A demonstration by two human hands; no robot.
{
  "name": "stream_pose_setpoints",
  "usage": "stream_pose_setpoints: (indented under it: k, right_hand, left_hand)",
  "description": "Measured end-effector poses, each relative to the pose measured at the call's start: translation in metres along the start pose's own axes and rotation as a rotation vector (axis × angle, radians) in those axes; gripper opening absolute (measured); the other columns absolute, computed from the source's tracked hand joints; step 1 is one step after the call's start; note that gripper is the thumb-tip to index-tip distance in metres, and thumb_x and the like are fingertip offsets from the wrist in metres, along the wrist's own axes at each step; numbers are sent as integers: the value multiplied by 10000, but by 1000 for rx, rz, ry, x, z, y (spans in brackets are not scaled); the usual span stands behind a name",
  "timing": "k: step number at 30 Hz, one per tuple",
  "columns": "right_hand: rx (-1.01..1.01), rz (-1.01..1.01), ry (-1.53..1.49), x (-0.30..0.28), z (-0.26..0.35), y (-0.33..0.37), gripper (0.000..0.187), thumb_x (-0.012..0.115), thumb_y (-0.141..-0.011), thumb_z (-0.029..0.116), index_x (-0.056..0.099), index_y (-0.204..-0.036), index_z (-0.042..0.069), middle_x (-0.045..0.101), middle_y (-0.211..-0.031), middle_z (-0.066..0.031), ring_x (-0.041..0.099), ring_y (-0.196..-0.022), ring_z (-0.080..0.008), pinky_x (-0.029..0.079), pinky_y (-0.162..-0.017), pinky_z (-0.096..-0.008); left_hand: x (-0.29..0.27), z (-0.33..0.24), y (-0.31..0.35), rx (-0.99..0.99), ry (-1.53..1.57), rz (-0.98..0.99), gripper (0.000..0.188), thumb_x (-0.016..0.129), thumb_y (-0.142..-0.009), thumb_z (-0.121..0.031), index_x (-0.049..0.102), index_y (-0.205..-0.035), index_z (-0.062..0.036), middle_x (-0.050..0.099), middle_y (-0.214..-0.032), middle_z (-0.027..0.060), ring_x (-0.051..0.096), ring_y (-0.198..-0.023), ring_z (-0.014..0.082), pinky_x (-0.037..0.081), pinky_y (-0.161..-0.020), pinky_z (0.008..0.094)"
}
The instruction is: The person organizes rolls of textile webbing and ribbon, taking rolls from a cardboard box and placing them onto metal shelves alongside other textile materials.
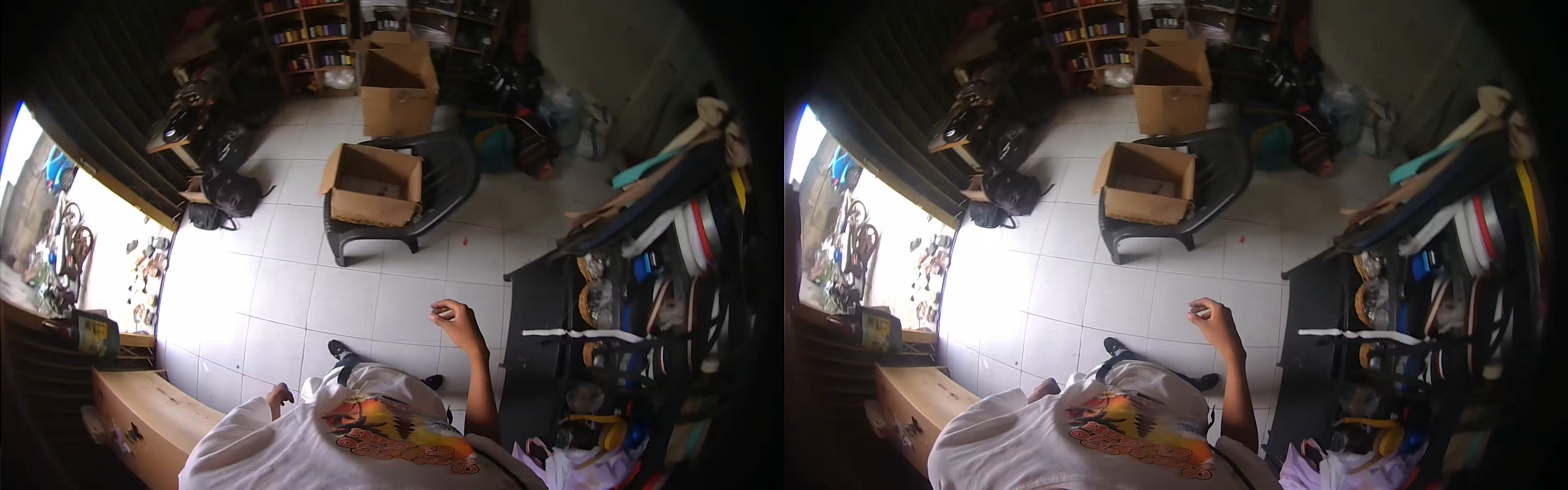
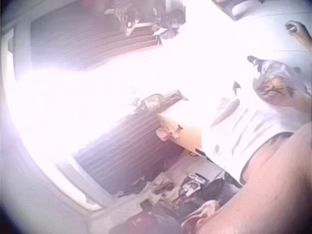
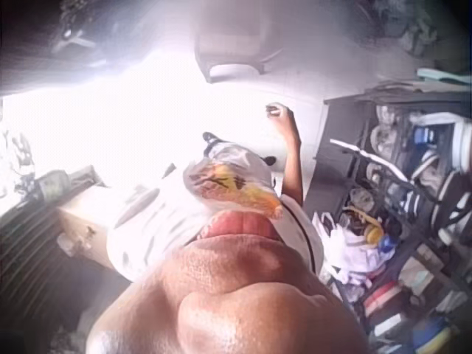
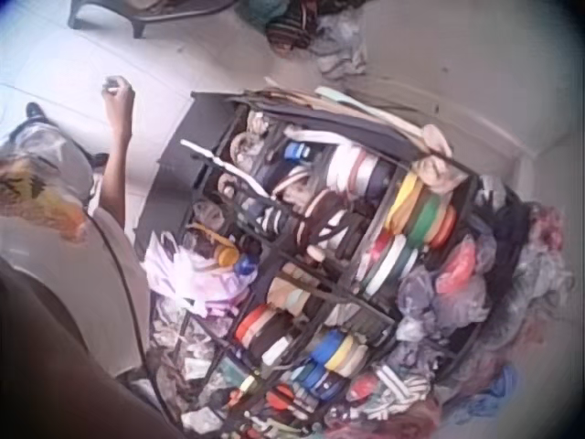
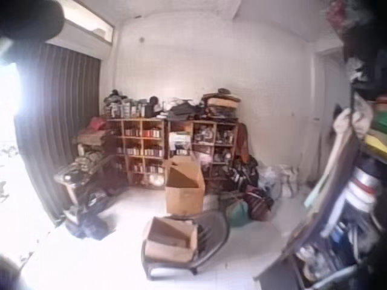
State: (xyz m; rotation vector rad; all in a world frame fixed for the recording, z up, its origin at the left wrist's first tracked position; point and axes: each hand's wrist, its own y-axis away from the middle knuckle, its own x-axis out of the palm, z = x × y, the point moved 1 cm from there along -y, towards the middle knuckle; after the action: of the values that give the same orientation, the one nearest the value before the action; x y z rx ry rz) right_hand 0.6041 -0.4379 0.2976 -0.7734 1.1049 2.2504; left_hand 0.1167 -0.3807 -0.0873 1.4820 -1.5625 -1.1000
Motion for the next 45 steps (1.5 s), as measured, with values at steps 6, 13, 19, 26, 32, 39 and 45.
stream_pose_setpoints:
  k: [6, 13, 19, 26, 32, 39, 45]
  right_hand:
    - [-298, 86, -198, 178, 249, -202, 335, 738, -825, 162, 663, -1117, 17, 706, -1035, -84, 664, -820, -154, 524, -682, -286]
    - [-297, 276, -247, 273, 420, -277, 353, 753, -812, 188, 669, -1113, 26, 708, -1067, -101, 675, -882, -191, 521, -774, -306]
    - [-229, 315, -230, 341, 487, -410, 363, 768, -780, 190, 681, -1079, 5, 706, -1042, -153, 680, -942, -237, 512, -840, -325]
    - [-537, 400, -189, 389, 695, -550, 383, 741, -797, 252, 662, -1079, 4, 684, -1075, -184, 659, -1012, -314, 505, -889, -370]
    - [-604, 559, -212, 388, 829, -640, 396, 725, -810, 247, 649, -1115, 6, 679, -1063, -205, 670, -981, -310, 504, -881, -369]
    - [-648, 477, 10, 353, 914, -800, 431, 734, -816, 234, 623, -1163, 3, 676, -1083, -154, 662, -877, -226, 522, -803, -343]
    - [-446, 370, -97, 279, 946, -914, 418, 733, -831, 229, 621, -1165, 4, 666, -1117, -146, 673, -930, -218, 526, -809, -348]
  left_hand:
    - [-380, 119, 4, -171, 247, -489, 223, 778, -727, -226, 732, -789, -16, 723, -832, 172, 721, -750, 259, 583, -705, 379]
    - [-661, -21, 58, 362, 347, -792, 293, 697, -813, -174, 666, -1025, 26, 708, -908, 205, 704, -867, 289, 551, -756, 370]
    - [-834, -92, 76, 487, 354, -684, 277, 650, -869, -74, 623, -1135, -1, 718, -993, 133, 700, -876, 194, 550, -762, 317]
    - [-1005, -15, 114, 269, 395, -852, 286, 689, -871, -153, 639, -1095, 17, 720, -923, 119, 703, -786, 198, 538, -657, 308]
    - [-1073, 62, 86, 183, 867, -874, 287, 667, -886, -137, 612, -1136, -8, 714, -977, 130, 705, -735, 207, 523, -567, 303]
    - [-1208, 28, 17, 117, 1101, -842, 277, 607, -919, -128, 591, -1169, -11, 711, -1026, 136, 716, -762, 231, 545, -594, 314]
    - [-1436, -57, -106, 517, 622, -934, 195, 607, -915, -177, 661, -1039, -37, 686, -889, 72, 689, -722, 202, 504, -572, 288]
